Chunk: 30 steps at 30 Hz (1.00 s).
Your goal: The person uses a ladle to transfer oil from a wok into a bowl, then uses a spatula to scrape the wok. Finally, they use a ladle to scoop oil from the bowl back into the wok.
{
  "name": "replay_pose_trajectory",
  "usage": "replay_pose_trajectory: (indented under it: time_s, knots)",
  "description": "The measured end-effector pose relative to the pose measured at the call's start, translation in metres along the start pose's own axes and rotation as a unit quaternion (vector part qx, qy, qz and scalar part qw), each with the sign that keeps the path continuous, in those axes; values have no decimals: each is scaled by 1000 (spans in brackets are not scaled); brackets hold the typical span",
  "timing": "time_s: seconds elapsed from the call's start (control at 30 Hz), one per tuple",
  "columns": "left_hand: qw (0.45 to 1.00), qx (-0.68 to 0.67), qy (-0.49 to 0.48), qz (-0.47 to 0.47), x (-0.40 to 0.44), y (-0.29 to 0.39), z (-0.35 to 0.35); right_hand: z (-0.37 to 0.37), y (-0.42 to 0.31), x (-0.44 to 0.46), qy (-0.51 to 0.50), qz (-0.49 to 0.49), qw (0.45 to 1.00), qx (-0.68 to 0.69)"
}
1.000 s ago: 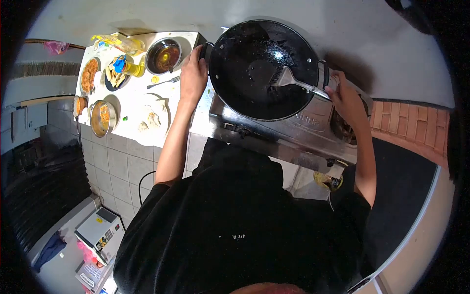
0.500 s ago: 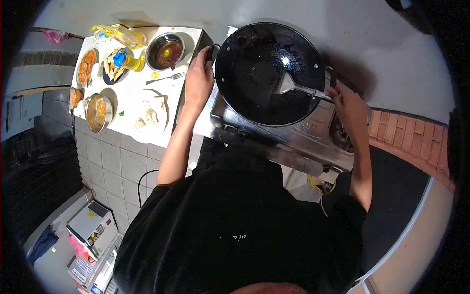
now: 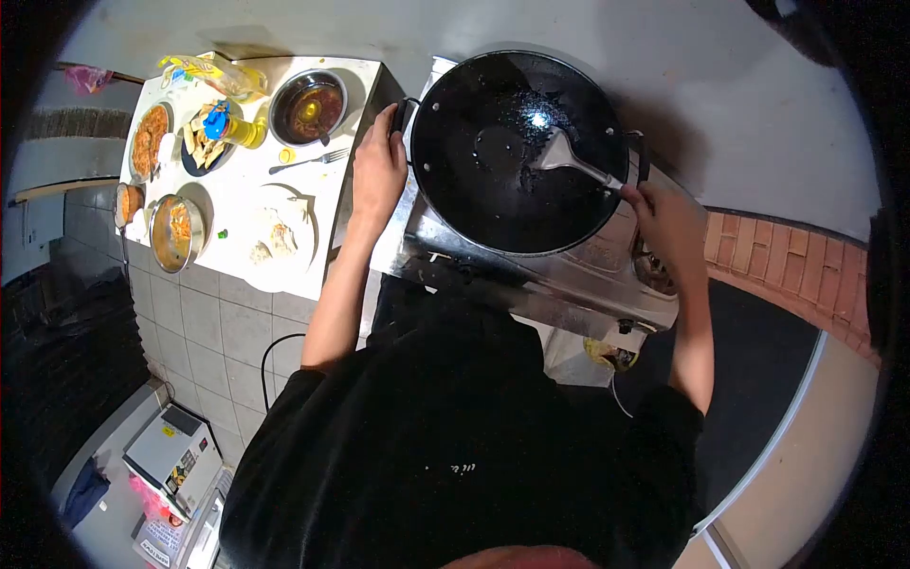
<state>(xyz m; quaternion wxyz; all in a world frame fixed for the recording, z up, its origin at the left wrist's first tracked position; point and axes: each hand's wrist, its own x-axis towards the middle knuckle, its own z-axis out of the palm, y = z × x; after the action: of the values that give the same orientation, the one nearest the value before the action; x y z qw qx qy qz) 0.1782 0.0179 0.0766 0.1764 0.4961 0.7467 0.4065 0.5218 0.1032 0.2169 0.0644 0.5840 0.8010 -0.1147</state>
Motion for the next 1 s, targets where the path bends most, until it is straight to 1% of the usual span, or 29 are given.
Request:
replay_pose_trajectory:
  time_s: [0.07,0.13,0.27,0.33,0.37,0.43,0.53,0.67,0.73,0.77,0.83,0.93,1.0]
  knots:
    - [1000,-8,-1,-1,1,-1,0,-9,-2,5,-12,2,1000,-10]
    - [1000,-3,-5,-13,0,2,-2,-15,-8,8,-58,15,998,-14]
    - [1000,-22,-3,-19,1,1,0,5,-15,4,-41,-14,999,-26]
    - [1000,-22,-4,-18,1,2,-1,19,-22,3,-34,-6,999,32]
    - [1000,-20,-5,-17,1,1,-2,26,-23,4,-34,-5,999,31]
    - [999,-24,-11,-19,1,-5,-1,34,-24,6,-6,-44,997,63]
    - [999,-21,-18,-24,2,-8,-2,11,-27,-4,-9,-9,996,85]
    - [999,-24,-15,-28,3,-8,-2,-4,-13,-23,7,-23,998,62]
    - [999,-27,-10,-23,4,-8,0,-7,-14,-28,-47,26,996,71]
    - [999,-24,-13,-30,3,-8,0,-1,-13,-28,-48,27,996,70]
    - [999,-19,-19,-35,3,-9,0,25,-12,-23,-45,-22,995,92]
    - [1000,-17,-12,-16,4,-12,1,47,-43,-14,-53,-35,994,92]
    - [999,-26,-18,-18,3,-14,0,47,-62,-12,-52,-39,992,108]
